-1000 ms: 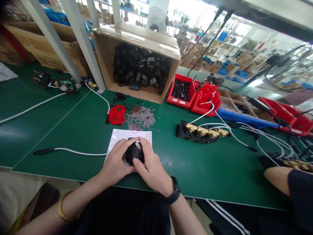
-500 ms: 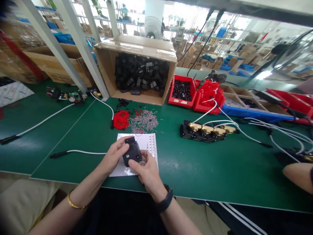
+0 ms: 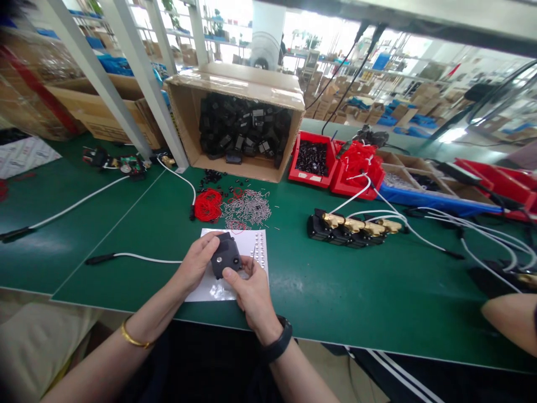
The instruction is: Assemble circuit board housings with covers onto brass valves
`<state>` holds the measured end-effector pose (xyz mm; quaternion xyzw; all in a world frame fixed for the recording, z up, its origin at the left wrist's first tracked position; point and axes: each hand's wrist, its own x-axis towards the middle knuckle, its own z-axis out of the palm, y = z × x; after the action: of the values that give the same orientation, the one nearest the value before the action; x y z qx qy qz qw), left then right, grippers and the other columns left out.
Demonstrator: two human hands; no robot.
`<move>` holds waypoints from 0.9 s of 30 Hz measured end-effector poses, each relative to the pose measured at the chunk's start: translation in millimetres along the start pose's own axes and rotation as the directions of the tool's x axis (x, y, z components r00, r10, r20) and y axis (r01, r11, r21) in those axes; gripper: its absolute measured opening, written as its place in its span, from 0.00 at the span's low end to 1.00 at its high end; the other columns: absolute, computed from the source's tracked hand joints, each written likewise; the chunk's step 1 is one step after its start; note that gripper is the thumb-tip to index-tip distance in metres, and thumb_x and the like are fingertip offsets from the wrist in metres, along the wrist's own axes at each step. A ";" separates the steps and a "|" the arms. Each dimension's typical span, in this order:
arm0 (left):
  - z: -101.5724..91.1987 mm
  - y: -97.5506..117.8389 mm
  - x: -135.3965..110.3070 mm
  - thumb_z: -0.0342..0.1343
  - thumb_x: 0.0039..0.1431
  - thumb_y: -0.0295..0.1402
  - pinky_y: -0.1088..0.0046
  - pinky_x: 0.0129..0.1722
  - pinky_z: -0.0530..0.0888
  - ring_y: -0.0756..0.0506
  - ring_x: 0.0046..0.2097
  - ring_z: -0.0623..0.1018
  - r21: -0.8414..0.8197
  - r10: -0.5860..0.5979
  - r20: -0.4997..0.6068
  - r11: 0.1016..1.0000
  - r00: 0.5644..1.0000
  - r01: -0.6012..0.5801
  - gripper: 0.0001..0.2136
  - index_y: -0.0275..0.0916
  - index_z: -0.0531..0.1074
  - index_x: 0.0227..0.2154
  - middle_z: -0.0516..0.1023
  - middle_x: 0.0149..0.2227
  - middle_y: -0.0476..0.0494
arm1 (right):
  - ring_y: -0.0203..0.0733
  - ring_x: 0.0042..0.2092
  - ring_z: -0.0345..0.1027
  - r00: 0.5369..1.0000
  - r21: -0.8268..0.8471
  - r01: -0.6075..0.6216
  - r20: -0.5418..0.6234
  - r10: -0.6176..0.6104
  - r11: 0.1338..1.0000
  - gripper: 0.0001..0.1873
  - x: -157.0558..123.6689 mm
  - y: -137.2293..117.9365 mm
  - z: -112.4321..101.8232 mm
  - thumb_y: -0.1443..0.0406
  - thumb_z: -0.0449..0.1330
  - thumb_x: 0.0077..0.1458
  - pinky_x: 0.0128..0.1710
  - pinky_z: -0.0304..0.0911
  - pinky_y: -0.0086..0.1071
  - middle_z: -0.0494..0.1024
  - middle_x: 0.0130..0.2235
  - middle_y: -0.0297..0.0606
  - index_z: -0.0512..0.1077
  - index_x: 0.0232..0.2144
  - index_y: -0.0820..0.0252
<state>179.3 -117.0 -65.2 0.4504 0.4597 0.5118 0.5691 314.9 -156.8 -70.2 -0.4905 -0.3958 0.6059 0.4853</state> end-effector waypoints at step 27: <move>-15.4 -7.9 19.8 0.51 0.54 0.50 0.74 0.35 0.68 0.47 0.36 0.72 -0.052 0.088 -0.073 0.994 0.994 -0.091 0.21 0.35 0.68 0.40 0.73 0.34 0.46 | 0.46 0.47 0.67 0.979 -0.210 0.205 0.050 -0.199 0.956 0.24 28.1 5.8 12.6 0.62 0.63 0.45 0.48 0.60 0.39 0.73 0.46 0.45 0.67 0.46 0.64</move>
<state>166.5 -97.2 -76.9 0.4363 0.4444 0.5649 0.5414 300.0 -130.7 -79.0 -0.4883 -0.5136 0.5141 0.4833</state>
